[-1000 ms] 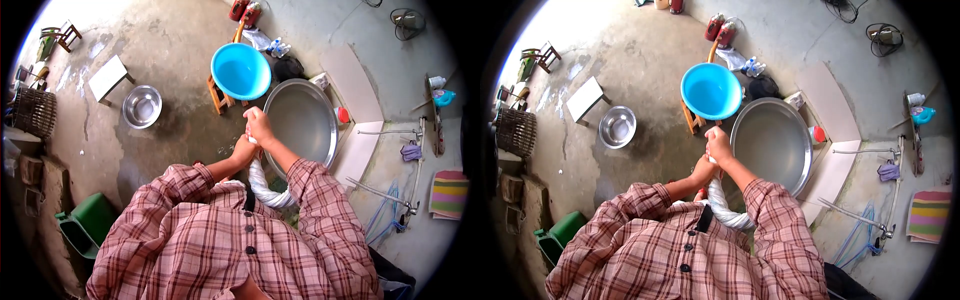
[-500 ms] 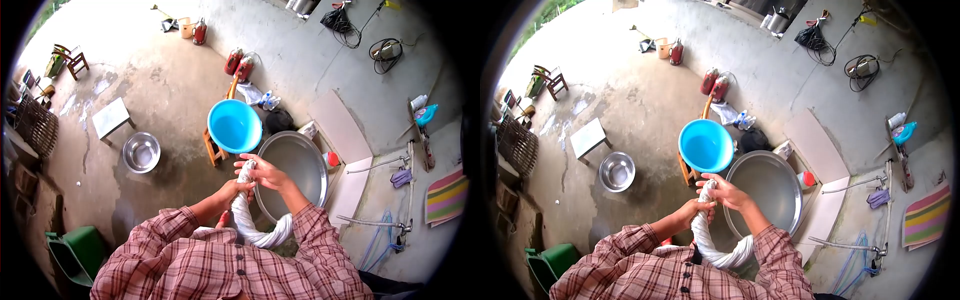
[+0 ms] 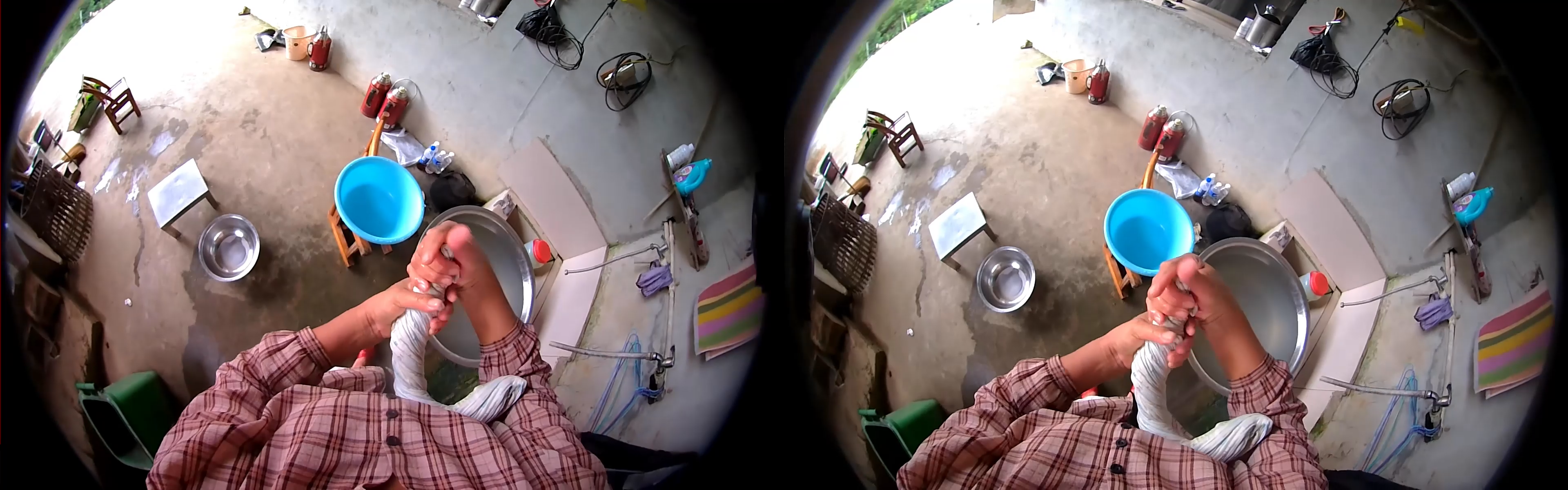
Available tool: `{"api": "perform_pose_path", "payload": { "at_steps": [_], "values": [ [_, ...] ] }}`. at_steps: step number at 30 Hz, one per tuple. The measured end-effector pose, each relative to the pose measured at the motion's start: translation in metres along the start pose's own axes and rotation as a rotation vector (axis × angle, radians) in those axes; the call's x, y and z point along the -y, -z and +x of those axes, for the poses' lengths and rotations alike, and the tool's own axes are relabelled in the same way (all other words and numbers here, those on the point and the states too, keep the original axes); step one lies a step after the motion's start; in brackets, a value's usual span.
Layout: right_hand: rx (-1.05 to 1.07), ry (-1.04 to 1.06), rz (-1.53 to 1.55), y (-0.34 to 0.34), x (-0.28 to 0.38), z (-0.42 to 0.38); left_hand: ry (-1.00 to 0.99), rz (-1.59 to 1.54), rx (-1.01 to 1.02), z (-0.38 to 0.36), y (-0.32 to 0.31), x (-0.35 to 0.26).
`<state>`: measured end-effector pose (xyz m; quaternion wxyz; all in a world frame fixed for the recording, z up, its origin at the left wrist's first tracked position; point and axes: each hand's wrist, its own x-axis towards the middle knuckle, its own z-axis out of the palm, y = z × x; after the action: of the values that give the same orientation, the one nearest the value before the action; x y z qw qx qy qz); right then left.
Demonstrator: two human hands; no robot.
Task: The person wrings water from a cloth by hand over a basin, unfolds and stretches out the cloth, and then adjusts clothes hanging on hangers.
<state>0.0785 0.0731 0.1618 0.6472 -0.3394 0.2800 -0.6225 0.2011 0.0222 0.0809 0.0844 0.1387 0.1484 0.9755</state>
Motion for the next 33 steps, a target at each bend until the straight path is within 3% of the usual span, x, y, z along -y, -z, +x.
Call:
{"api": "perform_pose_path", "payload": {
  "at_steps": [5, 11, 13, 27, 33],
  "values": [
    [-0.368, -0.149, -0.439, -0.028, 0.009, 0.011, -0.015, 0.324, -0.457, -0.001, -0.035, -0.013],
    [-0.538, -0.197, -0.656, -0.027, -0.024, 0.009, -0.007, 0.473, -0.64, -0.012, -0.034, 0.005],
    [-0.54, -0.168, -0.77, -0.018, -0.036, 0.005, -0.013, 0.489, -0.657, -0.013, -0.026, 0.013],
    [-0.634, -0.399, -0.826, 0.039, -0.096, -0.007, -0.029, 0.39, -0.877, -0.01, 0.053, 0.066],
    [-0.667, -0.384, -0.918, 0.066, -0.126, -0.016, -0.056, 0.469, -0.933, -0.011, 0.078, 0.084]
  ]
}}
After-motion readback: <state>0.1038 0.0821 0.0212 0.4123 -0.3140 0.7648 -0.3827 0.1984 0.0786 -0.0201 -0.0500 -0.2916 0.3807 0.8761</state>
